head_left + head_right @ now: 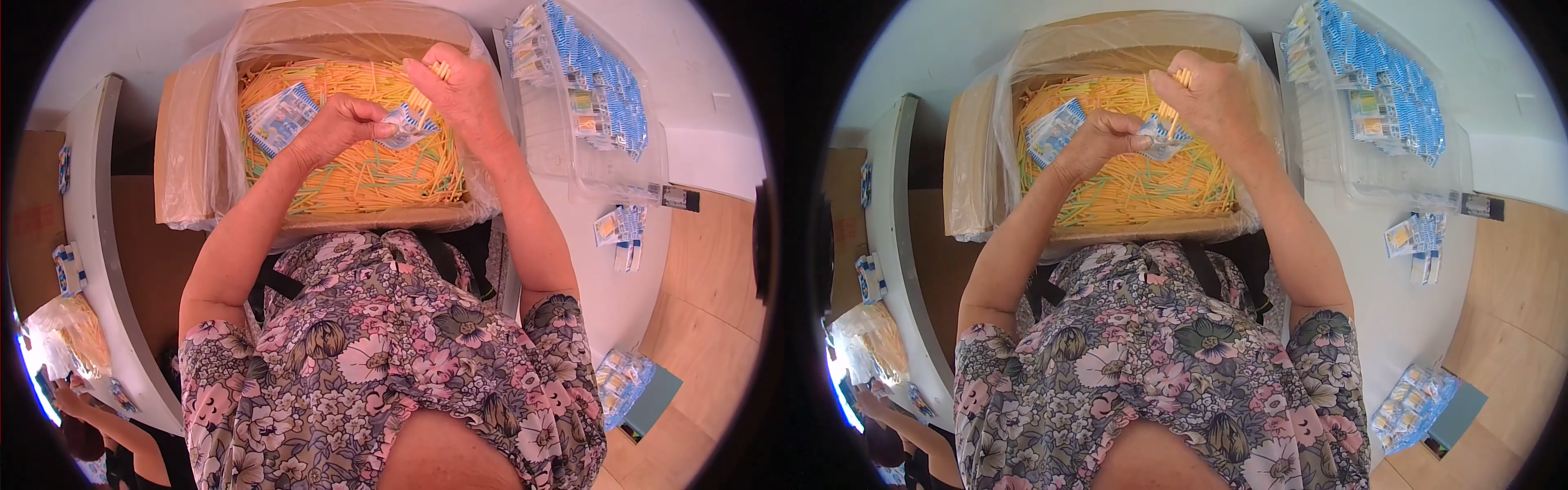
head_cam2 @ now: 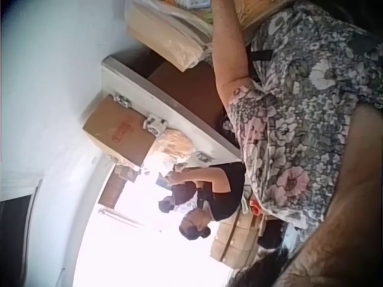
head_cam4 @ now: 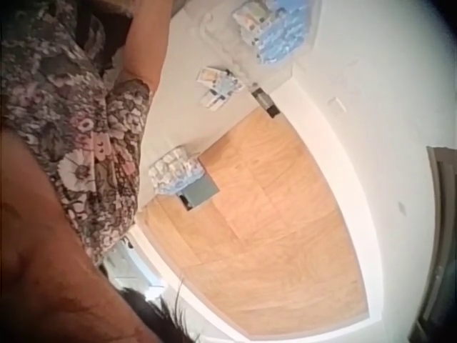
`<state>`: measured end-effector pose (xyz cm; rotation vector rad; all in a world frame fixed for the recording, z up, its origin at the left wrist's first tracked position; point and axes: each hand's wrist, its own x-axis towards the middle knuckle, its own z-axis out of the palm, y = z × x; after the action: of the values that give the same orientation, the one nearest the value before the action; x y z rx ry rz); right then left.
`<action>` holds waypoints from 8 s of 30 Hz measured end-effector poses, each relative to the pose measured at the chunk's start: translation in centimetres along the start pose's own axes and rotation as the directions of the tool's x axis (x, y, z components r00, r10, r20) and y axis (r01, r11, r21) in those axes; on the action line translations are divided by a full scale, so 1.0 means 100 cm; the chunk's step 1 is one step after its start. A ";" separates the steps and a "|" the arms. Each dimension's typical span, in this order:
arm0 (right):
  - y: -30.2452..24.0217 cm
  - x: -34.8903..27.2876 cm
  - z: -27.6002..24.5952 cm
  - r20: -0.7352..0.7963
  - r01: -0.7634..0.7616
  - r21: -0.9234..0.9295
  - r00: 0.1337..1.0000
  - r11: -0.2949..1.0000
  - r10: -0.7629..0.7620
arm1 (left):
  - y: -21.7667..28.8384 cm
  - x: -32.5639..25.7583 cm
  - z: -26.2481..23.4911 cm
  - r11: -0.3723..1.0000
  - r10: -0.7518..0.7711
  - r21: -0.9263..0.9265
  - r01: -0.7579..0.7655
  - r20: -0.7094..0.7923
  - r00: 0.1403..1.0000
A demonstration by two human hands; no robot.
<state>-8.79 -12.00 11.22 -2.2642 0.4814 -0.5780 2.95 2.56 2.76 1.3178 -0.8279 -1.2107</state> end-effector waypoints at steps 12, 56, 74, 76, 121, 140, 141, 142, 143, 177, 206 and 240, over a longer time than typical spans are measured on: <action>0.000 0.006 0.000 0.081 0.226 -0.186 0.973 0.956 -0.215 | 0.002 0.000 -0.002 1.000 0.030 -0.002 -0.030 0.059 0.998; 0.012 -0.002 -0.005 0.364 -0.420 0.208 0.871 0.883 0.329 | 0.005 -0.001 -0.013 0.995 0.072 -0.081 -0.064 0.104 0.992; -0.030 -0.004 0.006 0.255 -0.078 0.074 0.965 0.994 0.057 | -0.015 0.006 -0.018 0.991 0.071 -0.110 -0.072 -0.009 0.997; -0.022 -0.007 -0.001 0.208 -0.077 0.168 0.977 0.983 0.041 | -0.008 0.002 -0.014 0.982 0.031 -0.186 -0.038 -0.040 0.999; -0.017 -0.098 0.000 0.195 0.260 -0.156 0.954 0.953 -0.228 | -0.048 -0.028 -0.123 0.546 0.502 0.821 0.168 -0.481 0.719; 0.002 -0.061 0.098 0.847 0.561 -0.162 0.501 0.812 -0.178 | -0.002 -0.009 -0.074 0.710 0.516 0.704 -0.002 -0.519 0.681; -0.003 -0.060 0.093 0.809 0.566 -0.168 0.547 0.807 -0.215 | -0.001 -0.009 -0.075 0.761 0.505 0.645 -0.068 -0.524 0.686; -0.006 -0.059 0.088 0.766 0.570 -0.177 0.592 0.802 -0.251 | -0.002 -0.009 -0.075 0.762 0.508 0.643 -0.073 -0.524 0.684; -0.009 -0.057 0.082 0.766 0.573 -0.181 0.591 0.799 -0.251 | -0.002 -0.009 -0.074 0.782 0.471 0.621 -0.043 -0.545 0.694; 0.046 -0.014 0.104 0.561 -0.593 0.790 0.801 0.152 0.208 | -0.009 -0.016 -0.034 0.978 0.004 -0.206 0.007 0.049 0.999; 0.021 -0.017 0.071 0.069 -0.113 0.390 0.993 0.914 0.093 | -0.007 -0.015 -0.029 0.982 0.171 0.081 -0.171 -0.004 0.985; 0.009 -0.037 0.049 0.049 0.035 0.242 0.998 0.970 -0.048 | -0.005 -0.021 -0.024 0.991 0.024 -0.136 0.001 0.180 0.983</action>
<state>-9.38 -7.95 6.48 -2.0564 0.3183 -0.5618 4.63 5.27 2.34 1.1036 -0.8646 -1.3681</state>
